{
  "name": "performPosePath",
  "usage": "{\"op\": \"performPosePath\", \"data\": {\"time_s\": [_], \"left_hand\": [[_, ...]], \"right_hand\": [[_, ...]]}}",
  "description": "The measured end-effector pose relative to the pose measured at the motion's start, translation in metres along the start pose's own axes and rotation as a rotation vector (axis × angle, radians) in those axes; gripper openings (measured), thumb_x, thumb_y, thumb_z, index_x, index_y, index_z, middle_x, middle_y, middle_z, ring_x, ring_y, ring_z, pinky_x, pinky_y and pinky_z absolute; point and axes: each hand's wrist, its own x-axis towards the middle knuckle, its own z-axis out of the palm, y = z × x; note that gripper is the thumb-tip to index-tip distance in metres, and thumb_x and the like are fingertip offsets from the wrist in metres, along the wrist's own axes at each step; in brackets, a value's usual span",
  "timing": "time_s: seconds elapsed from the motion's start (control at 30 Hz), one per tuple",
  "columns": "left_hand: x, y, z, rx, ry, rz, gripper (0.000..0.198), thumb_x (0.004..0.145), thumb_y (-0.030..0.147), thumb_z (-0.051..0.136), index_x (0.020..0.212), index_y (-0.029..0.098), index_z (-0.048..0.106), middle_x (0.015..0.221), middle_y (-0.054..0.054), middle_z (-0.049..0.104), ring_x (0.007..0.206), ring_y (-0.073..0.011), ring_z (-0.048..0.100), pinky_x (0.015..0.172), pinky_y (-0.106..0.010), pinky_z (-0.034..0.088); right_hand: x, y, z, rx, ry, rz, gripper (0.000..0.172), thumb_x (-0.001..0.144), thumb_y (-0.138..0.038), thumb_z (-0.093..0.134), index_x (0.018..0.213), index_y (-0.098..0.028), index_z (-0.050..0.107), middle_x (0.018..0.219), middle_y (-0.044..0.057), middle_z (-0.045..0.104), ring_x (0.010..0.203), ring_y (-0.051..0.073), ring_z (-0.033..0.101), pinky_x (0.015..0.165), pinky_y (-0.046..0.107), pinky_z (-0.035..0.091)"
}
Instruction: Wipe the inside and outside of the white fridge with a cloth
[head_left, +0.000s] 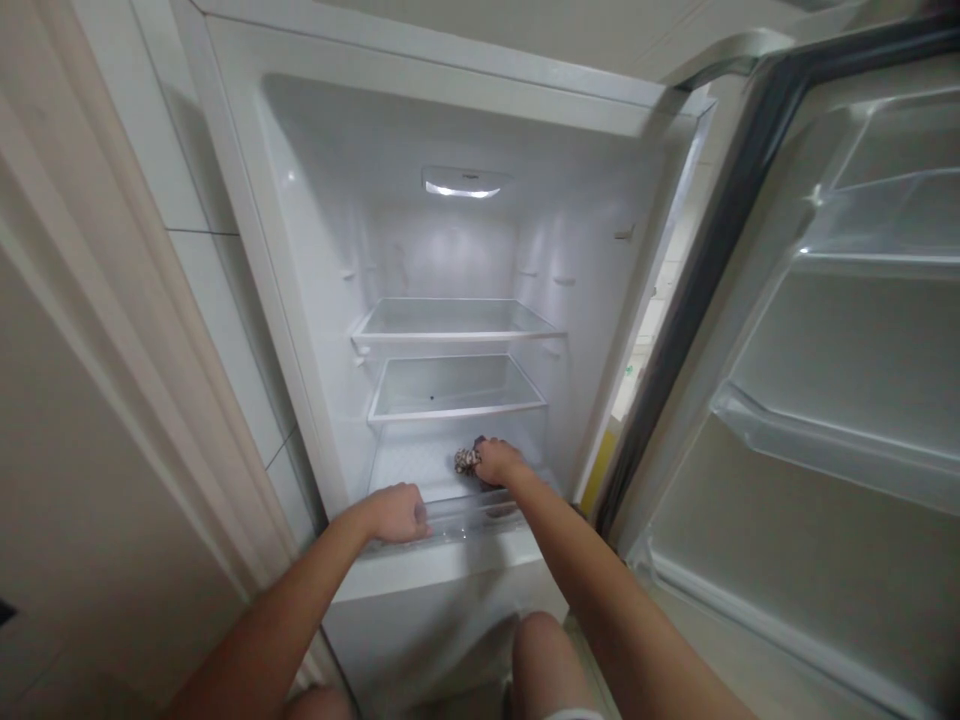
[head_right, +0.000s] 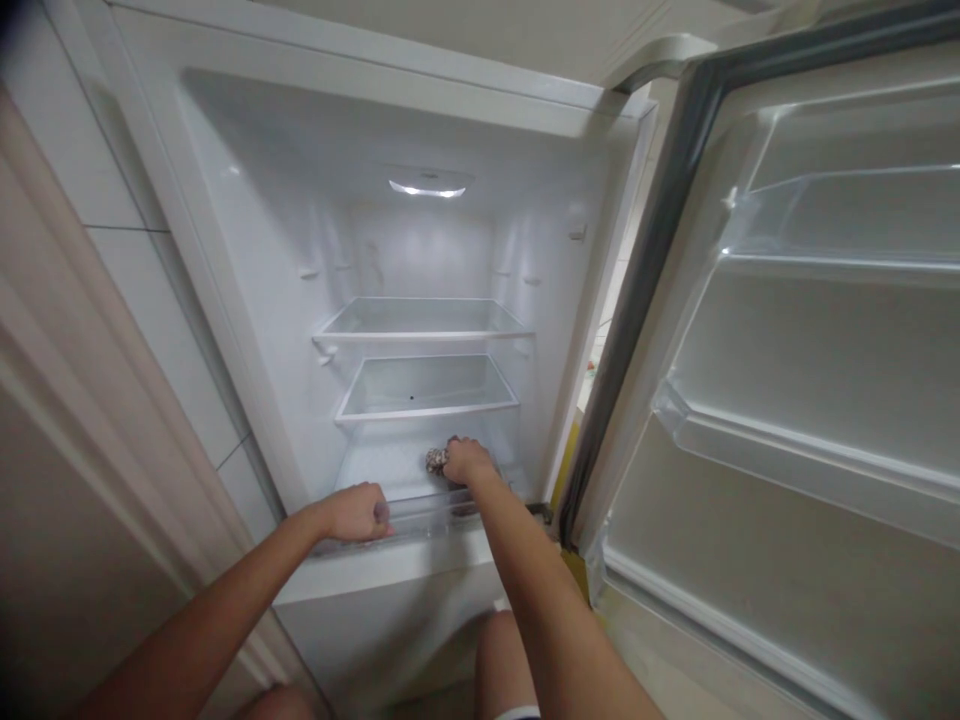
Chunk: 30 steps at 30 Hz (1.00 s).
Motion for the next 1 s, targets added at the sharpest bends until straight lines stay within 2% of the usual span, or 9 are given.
{"op": "performPosePath", "data": {"time_s": [0.07, 0.13, 0.23, 0.3, 0.47, 0.6, 0.7, 0.87, 1.0], "left_hand": [[0.003, -0.003, 0.001, -0.005, -0.001, -0.001, 0.032, 0.080, 0.049, 0.065, 0.076, 0.021, 0.081, 0.081, -0.008, 0.081, 0.078, -0.0261, 0.075, 0.070, -0.033, 0.052], [0.005, -0.004, 0.001, -0.001, 0.020, -0.007, 0.034, 0.080, 0.051, 0.067, 0.087, 0.022, 0.083, 0.096, -0.010, 0.083, 0.090, -0.0292, 0.077, 0.078, -0.035, 0.056], [0.007, -0.006, 0.001, 0.010, 0.077, -0.009, 0.049, 0.080, 0.053, 0.070, 0.120, 0.025, 0.080, 0.139, -0.012, 0.074, 0.126, -0.0328, 0.070, 0.102, -0.040, 0.054], [0.009, -0.006, 0.001, 0.018, 0.085, -0.023, 0.059, 0.080, 0.054, 0.071, 0.133, 0.027, 0.075, 0.149, -0.013, 0.069, 0.135, -0.0343, 0.065, 0.109, -0.043, 0.051], [0.012, -0.005, 0.001, 0.043, 0.043, -0.073, 0.047, 0.079, 0.056, 0.070, 0.114, 0.026, 0.081, 0.128, -0.015, 0.078, 0.121, -0.0375, 0.073, 0.101, -0.046, 0.056], [0.010, -0.002, -0.001, 0.055, 0.038, -0.098, 0.052, 0.078, 0.058, 0.070, 0.118, 0.026, 0.080, 0.130, -0.016, 0.078, 0.122, -0.0375, 0.073, 0.099, -0.044, 0.057], [0.008, 0.000, -0.004, 0.062, 0.024, -0.101, 0.054, 0.079, 0.059, 0.070, 0.120, 0.025, 0.079, 0.132, -0.016, 0.077, 0.121, -0.0359, 0.074, 0.096, -0.041, 0.057], [0.005, 0.002, -0.008, 0.062, 0.001, -0.082, 0.053, 0.076, 0.055, 0.074, 0.119, 0.023, 0.079, 0.127, -0.015, 0.079, 0.115, -0.0335, 0.077, 0.090, -0.037, 0.058], [0.003, -0.001, -0.006, 0.050, 0.004, -0.050, 0.044, 0.075, 0.051, 0.075, 0.110, 0.026, 0.082, 0.120, -0.011, 0.082, 0.111, -0.0329, 0.077, 0.089, -0.038, 0.058]], "right_hand": [[0.008, 0.000, -0.003, -0.022, -0.052, -0.030, 0.047, 0.090, -0.032, 0.071, 0.134, -0.015, 0.071, 0.130, 0.021, 0.070, 0.123, 0.033, 0.069, 0.099, 0.037, 0.055], [0.014, 0.002, -0.007, -0.037, -0.089, -0.052, 0.045, 0.090, -0.036, 0.073, 0.131, -0.018, 0.073, 0.129, 0.018, 0.072, 0.122, 0.033, 0.070, 0.098, 0.036, 0.055], [0.016, 0.005, -0.011, -0.048, -0.099, -0.072, 0.046, 0.091, -0.041, 0.073, 0.133, -0.021, 0.073, 0.130, 0.015, 0.072, 0.122, 0.031, 0.070, 0.097, 0.033, 0.055], [0.015, 0.003, -0.011, -0.053, -0.100, -0.076, 0.046, 0.090, -0.039, 0.074, 0.133, -0.021, 0.073, 0.129, 0.016, 0.072, 0.121, 0.030, 0.071, 0.096, 0.032, 0.055], [0.017, -0.010, -0.010, -0.011, -0.176, -0.141, 0.041, 0.085, -0.041, 0.079, 0.122, -0.024, 0.081, 0.121, 0.010, 0.076, 0.112, 0.026, 0.073, 0.087, 0.026, 0.055], [0.017, -0.023, -0.007, 0.076, -0.257, -0.193, 0.042, 0.078, -0.035, 0.085, 0.119, -0.027, 0.083, 0.106, 0.002, 0.079, 0.098, 0.020, 0.074, 0.075, 0.020, 0.051], [0.013, -0.027, -0.003, 0.137, -0.272, -0.196, 0.044, 0.077, -0.026, 0.081, 0.120, -0.024, 0.083, 0.099, 0.001, 0.078, 0.087, 0.017, 0.073, 0.068, 0.019, 0.048], [0.002, -0.019, 0.001, 0.206, -0.312, -0.212, 0.038, 0.079, -0.018, 0.071, 0.114, -0.021, 0.085, 0.090, -0.001, 0.075, 0.071, 0.012, 0.065, 0.064, 0.017, 0.045], [0.001, -0.001, -0.009, 0.170, -0.352, -0.181, 0.032, 0.070, -0.019, 0.081, 0.102, -0.018, 0.086, 0.081, -0.002, 0.072, 0.069, 0.013, 0.064, 0.064, 0.019, 0.046]]}}
